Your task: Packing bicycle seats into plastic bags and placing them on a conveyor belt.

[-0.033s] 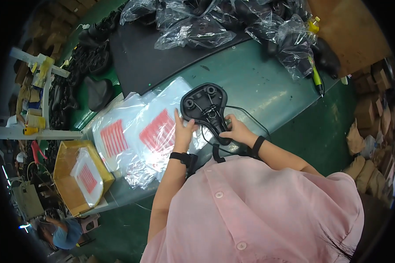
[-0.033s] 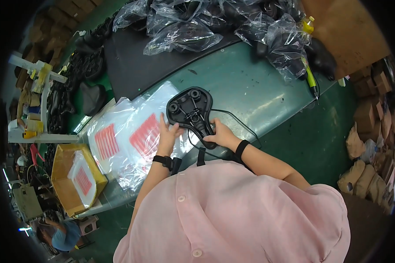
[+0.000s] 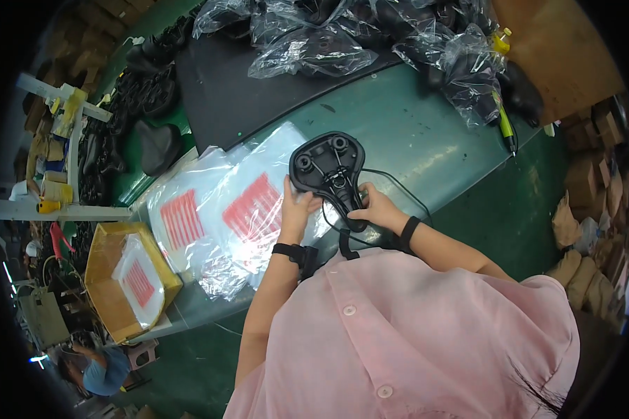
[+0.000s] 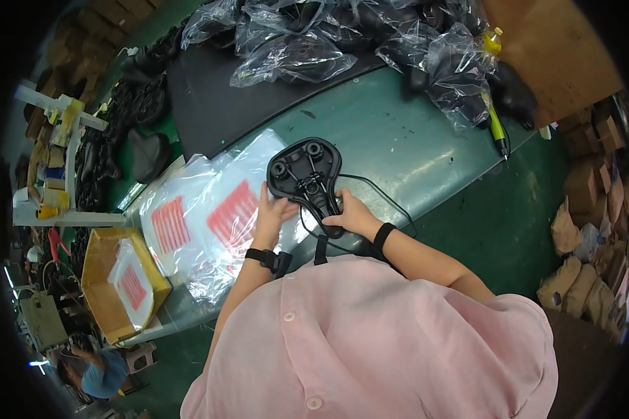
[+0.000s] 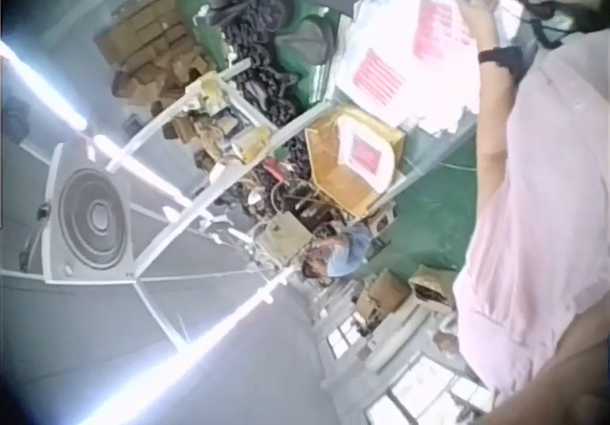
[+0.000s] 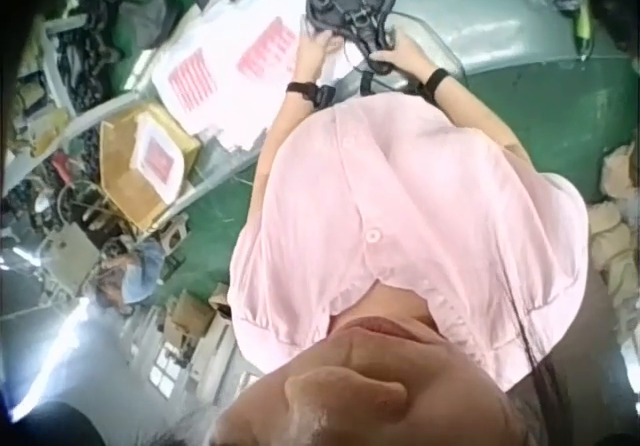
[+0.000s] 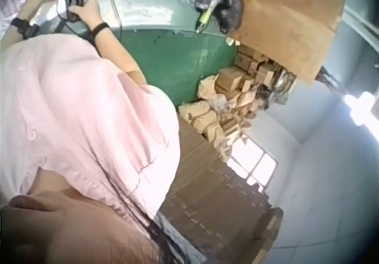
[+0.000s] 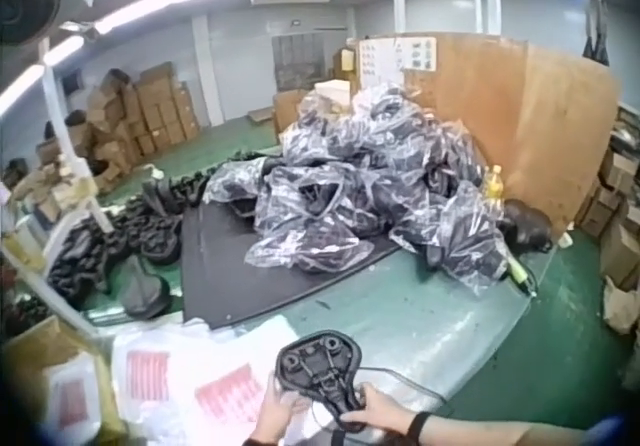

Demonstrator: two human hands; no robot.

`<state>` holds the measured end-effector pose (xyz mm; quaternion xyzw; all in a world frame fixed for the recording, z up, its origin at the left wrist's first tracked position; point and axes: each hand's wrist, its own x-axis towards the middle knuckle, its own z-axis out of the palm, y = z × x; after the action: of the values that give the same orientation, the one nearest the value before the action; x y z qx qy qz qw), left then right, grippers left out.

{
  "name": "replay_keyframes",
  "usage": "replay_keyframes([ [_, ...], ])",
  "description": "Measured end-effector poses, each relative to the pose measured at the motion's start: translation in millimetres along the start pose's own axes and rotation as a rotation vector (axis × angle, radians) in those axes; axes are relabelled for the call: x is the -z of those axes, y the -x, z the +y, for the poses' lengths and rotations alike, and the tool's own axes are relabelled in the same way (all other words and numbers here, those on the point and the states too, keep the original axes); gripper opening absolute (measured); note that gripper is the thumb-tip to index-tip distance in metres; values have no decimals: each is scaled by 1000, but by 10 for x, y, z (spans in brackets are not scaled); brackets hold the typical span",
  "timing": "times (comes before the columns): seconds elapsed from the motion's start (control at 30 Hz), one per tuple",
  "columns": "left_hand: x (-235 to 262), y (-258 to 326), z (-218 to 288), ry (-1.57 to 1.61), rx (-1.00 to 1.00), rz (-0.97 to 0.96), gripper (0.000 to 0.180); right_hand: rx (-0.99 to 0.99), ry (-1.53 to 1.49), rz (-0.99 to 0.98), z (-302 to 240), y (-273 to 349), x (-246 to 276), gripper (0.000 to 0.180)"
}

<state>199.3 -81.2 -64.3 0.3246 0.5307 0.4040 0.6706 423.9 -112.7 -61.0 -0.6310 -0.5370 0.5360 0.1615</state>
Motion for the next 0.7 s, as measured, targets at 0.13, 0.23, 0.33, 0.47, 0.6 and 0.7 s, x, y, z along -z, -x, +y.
replay_keyframes([
  [0.13, 56, 142, -31, -296, -70, 121, 71, 219, 108, 162, 46, -163, -236, 80],
  [0.23, 820, 202, -408, -1088, -501, 504, 66, 142, 109, 165, -131, -156, -312, 76],
  [0.33, 1373, 495, -340, -1400, -261, 769, 80, 50, 164, 184, -87, -203, -289, 74],
  [0.47, 1784, 700, -210, -1049, -14, 1061, 90, -81, -371, 42, -118, -156, -181, 64],
  [0.6, 1737, 491, 110, -917, 200, 984, 93, -247, -878, -310, -384, -110, 150, 35],
  [0.7, 1929, 442, 11, -809, -1, 963, 76, -132, -821, -195, -527, 58, 336, 38],
])
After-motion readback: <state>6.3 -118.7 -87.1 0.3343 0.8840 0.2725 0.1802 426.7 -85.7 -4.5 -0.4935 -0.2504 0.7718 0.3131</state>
